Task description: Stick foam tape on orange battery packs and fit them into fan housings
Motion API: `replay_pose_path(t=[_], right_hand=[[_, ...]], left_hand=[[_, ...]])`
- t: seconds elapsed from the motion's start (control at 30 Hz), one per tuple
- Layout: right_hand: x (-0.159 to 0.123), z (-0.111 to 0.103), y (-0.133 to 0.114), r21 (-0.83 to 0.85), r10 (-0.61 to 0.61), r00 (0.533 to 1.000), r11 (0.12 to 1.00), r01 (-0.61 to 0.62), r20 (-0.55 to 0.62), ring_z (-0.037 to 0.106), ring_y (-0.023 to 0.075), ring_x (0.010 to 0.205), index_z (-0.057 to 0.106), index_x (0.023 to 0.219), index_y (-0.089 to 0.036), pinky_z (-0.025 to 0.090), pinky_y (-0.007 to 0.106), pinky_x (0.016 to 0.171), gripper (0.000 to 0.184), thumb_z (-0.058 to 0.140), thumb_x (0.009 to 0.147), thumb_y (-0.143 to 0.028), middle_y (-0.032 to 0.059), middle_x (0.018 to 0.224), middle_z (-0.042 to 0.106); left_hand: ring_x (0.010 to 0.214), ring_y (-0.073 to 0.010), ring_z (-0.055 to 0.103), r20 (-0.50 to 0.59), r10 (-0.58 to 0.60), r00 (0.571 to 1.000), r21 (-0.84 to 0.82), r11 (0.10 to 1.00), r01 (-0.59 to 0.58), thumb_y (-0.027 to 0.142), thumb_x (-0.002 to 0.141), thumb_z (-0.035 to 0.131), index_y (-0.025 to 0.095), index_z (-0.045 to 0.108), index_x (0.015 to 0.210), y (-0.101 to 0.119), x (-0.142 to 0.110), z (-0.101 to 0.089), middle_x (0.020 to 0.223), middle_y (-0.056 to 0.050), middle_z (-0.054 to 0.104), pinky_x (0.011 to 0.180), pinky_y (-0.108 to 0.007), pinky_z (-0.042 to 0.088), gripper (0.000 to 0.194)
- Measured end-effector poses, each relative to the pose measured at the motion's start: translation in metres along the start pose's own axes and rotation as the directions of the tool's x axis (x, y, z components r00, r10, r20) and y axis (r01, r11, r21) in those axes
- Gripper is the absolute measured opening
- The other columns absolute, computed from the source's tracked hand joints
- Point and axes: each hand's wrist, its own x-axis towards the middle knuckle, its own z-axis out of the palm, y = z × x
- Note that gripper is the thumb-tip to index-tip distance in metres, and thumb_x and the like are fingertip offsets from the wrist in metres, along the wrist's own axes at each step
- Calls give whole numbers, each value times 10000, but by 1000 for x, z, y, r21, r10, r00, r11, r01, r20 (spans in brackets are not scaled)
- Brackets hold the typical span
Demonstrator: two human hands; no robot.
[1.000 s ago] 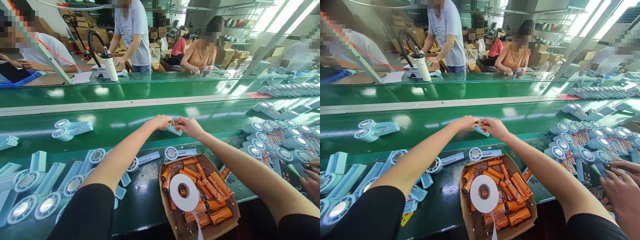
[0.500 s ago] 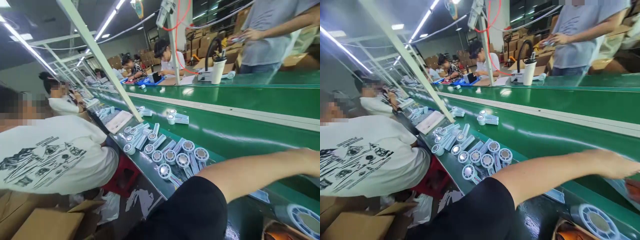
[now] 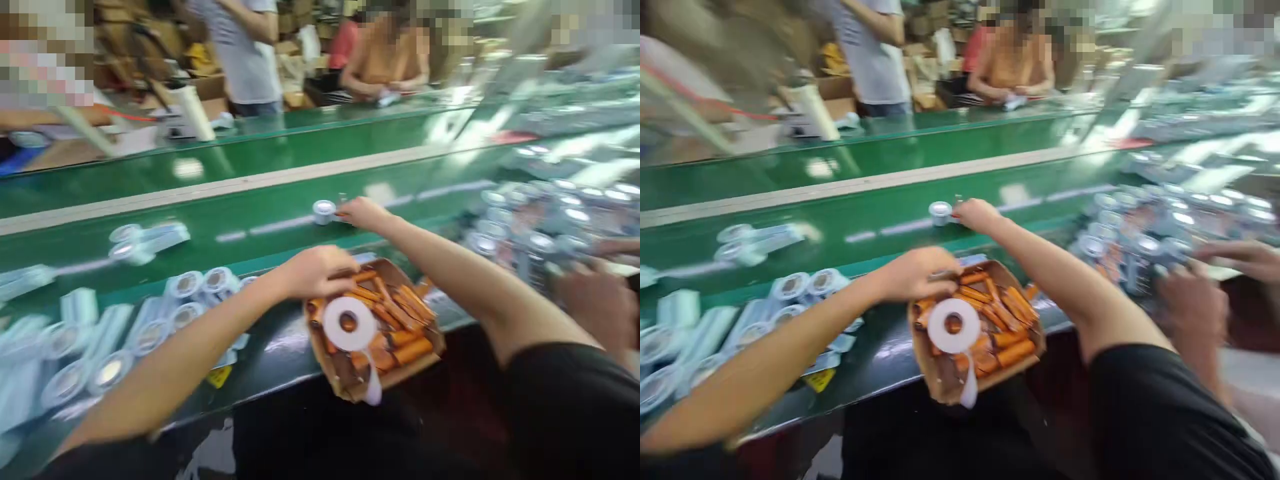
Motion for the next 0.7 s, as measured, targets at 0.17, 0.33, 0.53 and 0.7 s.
replay_pose_path(t=[0.17, 0.33, 0.53, 0.7], right_hand=[[-55, -56, 1, -183, -16, 997, 983, 29, 71, 639, 183, 1256, 765, 1098, -117, 388, 431, 1231, 179, 789, 921, -122, 77, 1269, 761], [-149, -78, -42, -157, -75, 996, 985, 66, -49, 673, 171, 884, 781, 1150, -127, 532, 316, 891, 228, 662, 1011, -263, 101, 1106, 793], [-272, -46, -77, 299, 199, 947, 915, -272, 252, 466, 141, 506, 770, 994, -188, 344, 274, 492, 458, 674, 948, -633, -24, 589, 594], [-301, 15, -96, 423, -163, 848, 903, -79, 505, 476, 157, 497, 550, 588, -247, 324, 317, 500, 587, 602, 952, -705, -22, 525, 529]], left_hand=[[1277, -321, 637, 143, 126, 982, -135, 985, -107, 432, 838, 875, 177, 725, 1258, 25, -27, 38, 1298, -123, 737, 1165, -476, 502, 514], [1246, -304, 598, 104, 113, 988, -126, 987, -100, 195, 973, 665, 217, 715, 1129, 47, -43, 32, 1264, -73, 713, 1140, -514, 524, 166], [1499, -366, 455, -298, 29, 954, -59, 997, -49, 126, 976, 615, 174, 567, 1369, 75, -84, 19, 1312, -127, 695, 1161, -570, 547, 399], [1550, -420, 407, -487, 7, 873, 81, 996, 37, 70, 929, 674, 146, 621, 1315, 75, -110, 21, 1243, -150, 725, 1226, -692, 458, 397]])
